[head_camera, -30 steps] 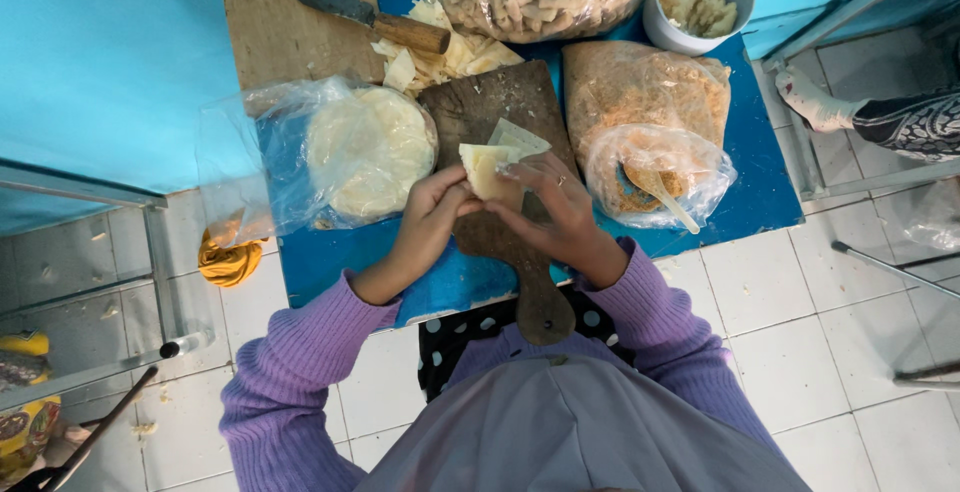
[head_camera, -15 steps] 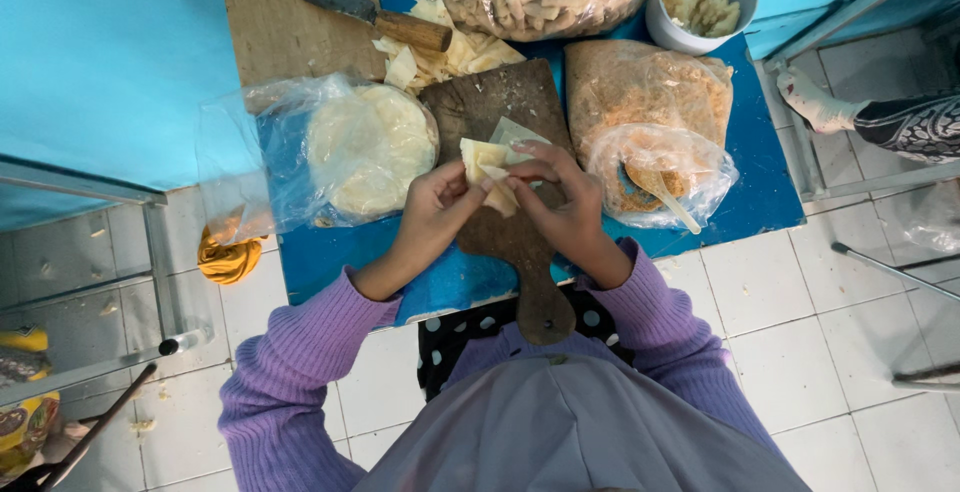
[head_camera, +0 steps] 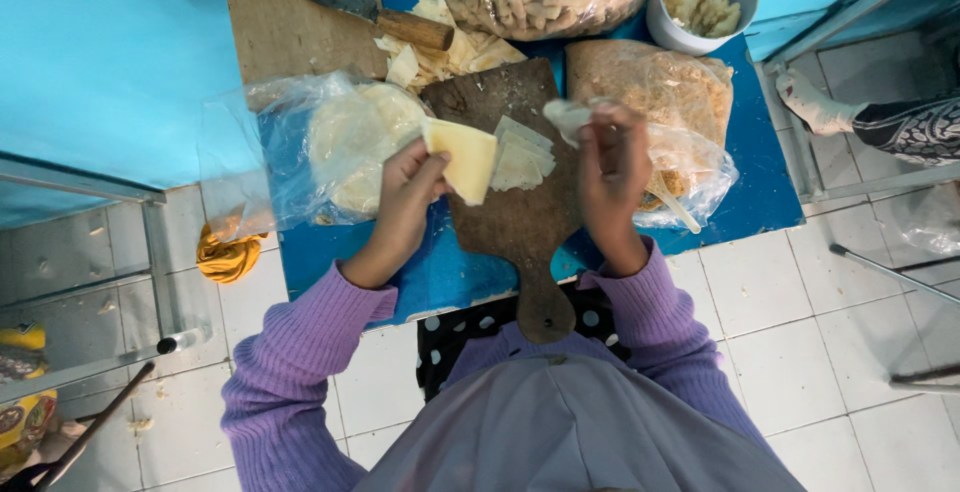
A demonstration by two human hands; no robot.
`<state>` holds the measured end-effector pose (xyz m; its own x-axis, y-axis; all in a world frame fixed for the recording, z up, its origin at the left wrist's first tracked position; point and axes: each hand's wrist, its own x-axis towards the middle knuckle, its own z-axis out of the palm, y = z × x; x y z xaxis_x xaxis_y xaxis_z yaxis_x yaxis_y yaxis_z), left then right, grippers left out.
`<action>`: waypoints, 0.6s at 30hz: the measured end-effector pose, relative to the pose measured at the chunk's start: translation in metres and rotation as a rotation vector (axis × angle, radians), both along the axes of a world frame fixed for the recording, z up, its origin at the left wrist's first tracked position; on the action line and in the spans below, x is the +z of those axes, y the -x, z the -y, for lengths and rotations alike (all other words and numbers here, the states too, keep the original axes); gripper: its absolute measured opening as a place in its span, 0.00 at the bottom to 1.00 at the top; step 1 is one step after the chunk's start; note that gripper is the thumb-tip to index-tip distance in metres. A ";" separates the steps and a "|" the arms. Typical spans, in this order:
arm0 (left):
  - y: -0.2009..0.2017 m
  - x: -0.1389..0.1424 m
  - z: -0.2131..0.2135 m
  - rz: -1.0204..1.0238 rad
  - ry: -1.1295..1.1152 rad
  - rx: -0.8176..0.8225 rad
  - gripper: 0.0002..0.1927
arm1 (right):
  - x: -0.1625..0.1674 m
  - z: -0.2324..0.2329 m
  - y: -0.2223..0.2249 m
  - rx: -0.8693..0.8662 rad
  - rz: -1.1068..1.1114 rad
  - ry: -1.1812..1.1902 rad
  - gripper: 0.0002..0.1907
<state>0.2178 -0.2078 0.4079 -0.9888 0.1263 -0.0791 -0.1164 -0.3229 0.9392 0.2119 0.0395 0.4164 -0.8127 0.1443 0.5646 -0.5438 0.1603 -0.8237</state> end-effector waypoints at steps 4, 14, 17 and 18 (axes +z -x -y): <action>0.001 0.008 0.005 -0.058 -0.012 0.042 0.11 | 0.009 0.000 -0.010 0.187 -0.076 -0.590 0.11; -0.002 0.018 0.001 -0.043 -0.034 -0.014 0.13 | 0.010 0.010 -0.030 0.098 -0.153 -0.645 0.11; -0.002 0.018 0.001 -0.055 -0.018 -0.014 0.13 | 0.008 0.009 -0.033 0.090 -0.174 -0.669 0.13; -0.002 0.018 0.002 -0.054 -0.021 -0.016 0.13 | 0.008 0.008 -0.034 0.094 -0.175 -0.684 0.14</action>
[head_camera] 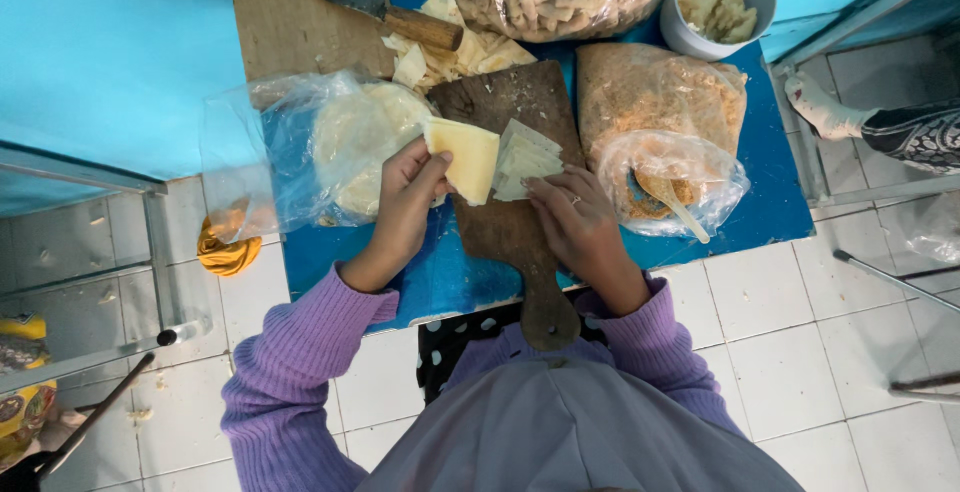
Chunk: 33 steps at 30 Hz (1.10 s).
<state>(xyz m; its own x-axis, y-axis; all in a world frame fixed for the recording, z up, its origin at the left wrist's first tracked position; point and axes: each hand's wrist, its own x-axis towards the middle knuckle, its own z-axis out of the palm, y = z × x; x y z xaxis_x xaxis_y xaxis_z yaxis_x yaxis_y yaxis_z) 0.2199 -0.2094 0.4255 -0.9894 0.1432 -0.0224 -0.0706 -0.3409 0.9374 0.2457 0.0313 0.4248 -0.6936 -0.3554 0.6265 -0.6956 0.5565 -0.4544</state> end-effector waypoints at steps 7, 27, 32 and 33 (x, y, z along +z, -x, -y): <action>-0.001 0.001 0.000 -0.007 0.013 -0.027 0.14 | 0.011 -0.005 0.002 -0.030 0.175 -0.014 0.23; 0.000 0.001 -0.002 0.007 0.030 -0.041 0.14 | 0.007 -0.002 0.020 -0.188 0.125 -0.049 0.24; 0.000 -0.001 -0.003 0.012 0.026 -0.065 0.14 | 0.002 -0.001 0.018 -0.203 0.226 -0.002 0.24; 0.000 -0.001 -0.003 0.011 0.031 -0.066 0.14 | 0.000 -0.001 0.018 -0.202 0.218 0.010 0.24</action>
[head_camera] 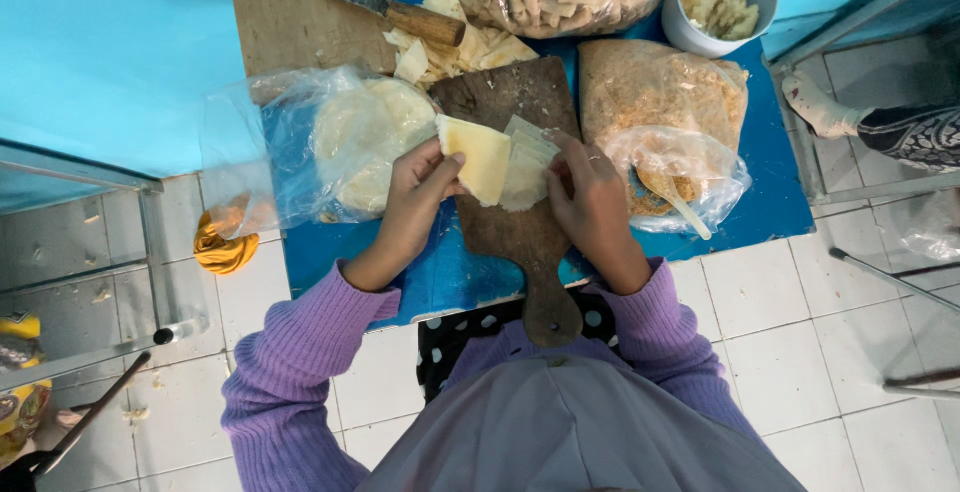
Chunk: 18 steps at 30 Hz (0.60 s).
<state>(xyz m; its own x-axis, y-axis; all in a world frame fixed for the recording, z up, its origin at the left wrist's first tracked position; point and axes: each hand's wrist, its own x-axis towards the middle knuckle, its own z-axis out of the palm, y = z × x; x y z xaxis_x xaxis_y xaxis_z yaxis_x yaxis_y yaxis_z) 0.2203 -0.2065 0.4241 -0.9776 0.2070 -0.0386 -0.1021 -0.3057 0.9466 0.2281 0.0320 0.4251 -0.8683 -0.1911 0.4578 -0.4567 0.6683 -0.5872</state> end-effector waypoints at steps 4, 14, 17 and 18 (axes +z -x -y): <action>0.001 -0.003 0.001 0.017 0.021 -0.005 0.14 | -0.002 -0.003 0.001 -0.038 0.066 0.099 0.24; -0.008 -0.012 -0.007 -0.024 0.016 -0.183 0.16 | 0.024 0.017 -0.025 0.130 -0.233 0.204 0.24; -0.014 -0.014 -0.013 -0.052 0.070 -0.203 0.17 | 0.026 0.025 -0.026 0.173 -0.170 0.234 0.24; -0.015 -0.014 -0.015 -0.062 0.053 -0.203 0.17 | 0.024 0.027 -0.025 0.154 -0.160 0.239 0.22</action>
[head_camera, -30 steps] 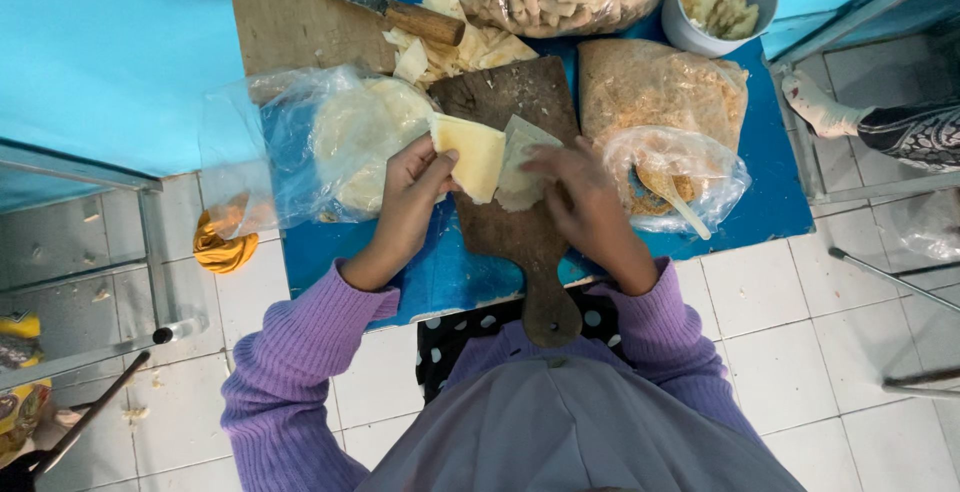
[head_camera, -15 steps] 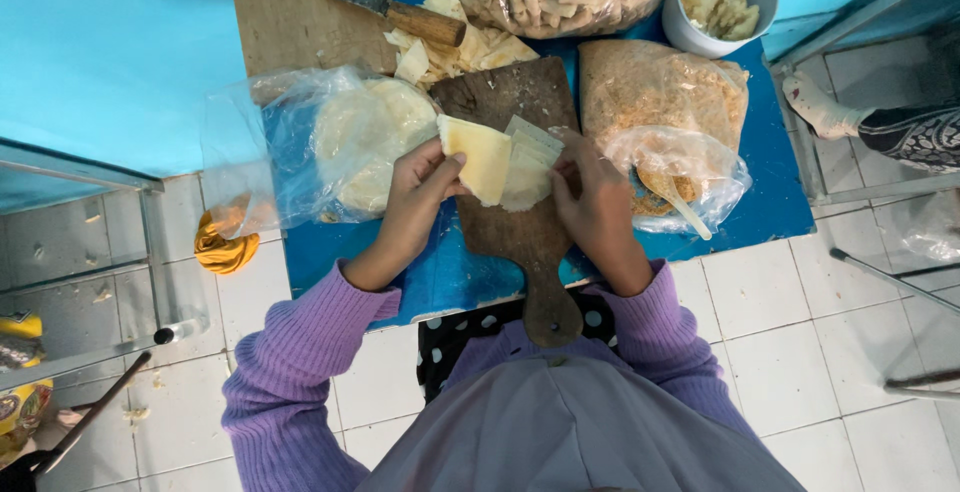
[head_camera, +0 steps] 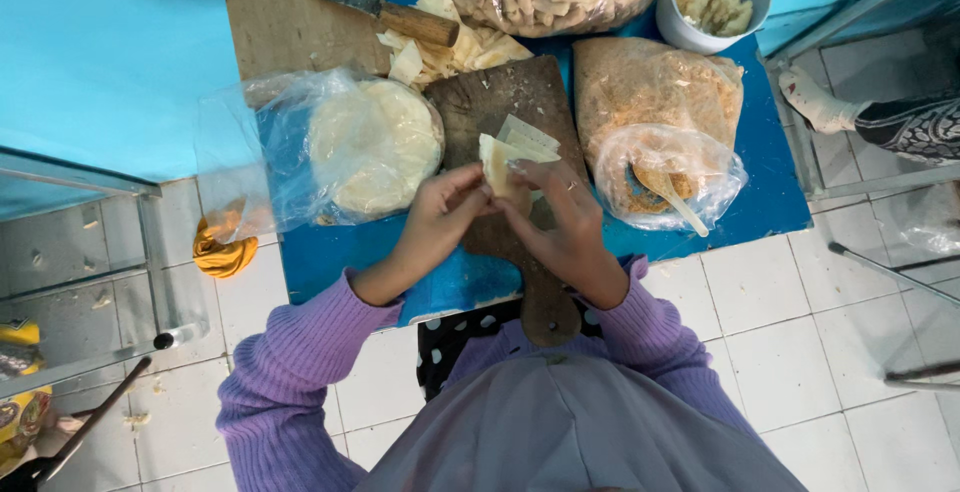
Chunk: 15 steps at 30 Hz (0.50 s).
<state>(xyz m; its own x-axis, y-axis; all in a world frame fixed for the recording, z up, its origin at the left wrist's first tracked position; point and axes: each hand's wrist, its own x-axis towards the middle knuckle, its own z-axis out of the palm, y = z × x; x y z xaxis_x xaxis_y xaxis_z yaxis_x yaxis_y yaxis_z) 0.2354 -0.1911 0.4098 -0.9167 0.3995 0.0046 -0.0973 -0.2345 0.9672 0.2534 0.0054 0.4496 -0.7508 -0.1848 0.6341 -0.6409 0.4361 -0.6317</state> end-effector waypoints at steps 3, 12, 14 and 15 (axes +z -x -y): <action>-0.002 -0.001 -0.004 -0.012 -0.033 0.001 0.17 | -0.006 0.001 0.002 -0.028 0.092 0.069 0.20; 0.000 -0.007 -0.003 -0.085 0.087 0.073 0.09 | -0.042 -0.011 0.007 0.153 0.514 0.599 0.19; 0.003 -0.008 -0.001 -0.066 0.065 0.115 0.08 | -0.045 -0.018 0.013 0.175 0.522 0.757 0.19; 0.005 -0.007 0.001 -0.049 0.026 0.134 0.08 | -0.045 -0.023 0.016 0.150 0.486 0.802 0.17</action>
<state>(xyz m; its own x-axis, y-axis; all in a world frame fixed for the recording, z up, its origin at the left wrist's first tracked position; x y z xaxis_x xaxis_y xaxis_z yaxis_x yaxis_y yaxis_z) 0.2304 -0.1923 0.4027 -0.9609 0.2737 0.0416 -0.0195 -0.2166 0.9761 0.2374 0.0281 0.4042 -0.9697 0.0543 0.2380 -0.2429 -0.3095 -0.9193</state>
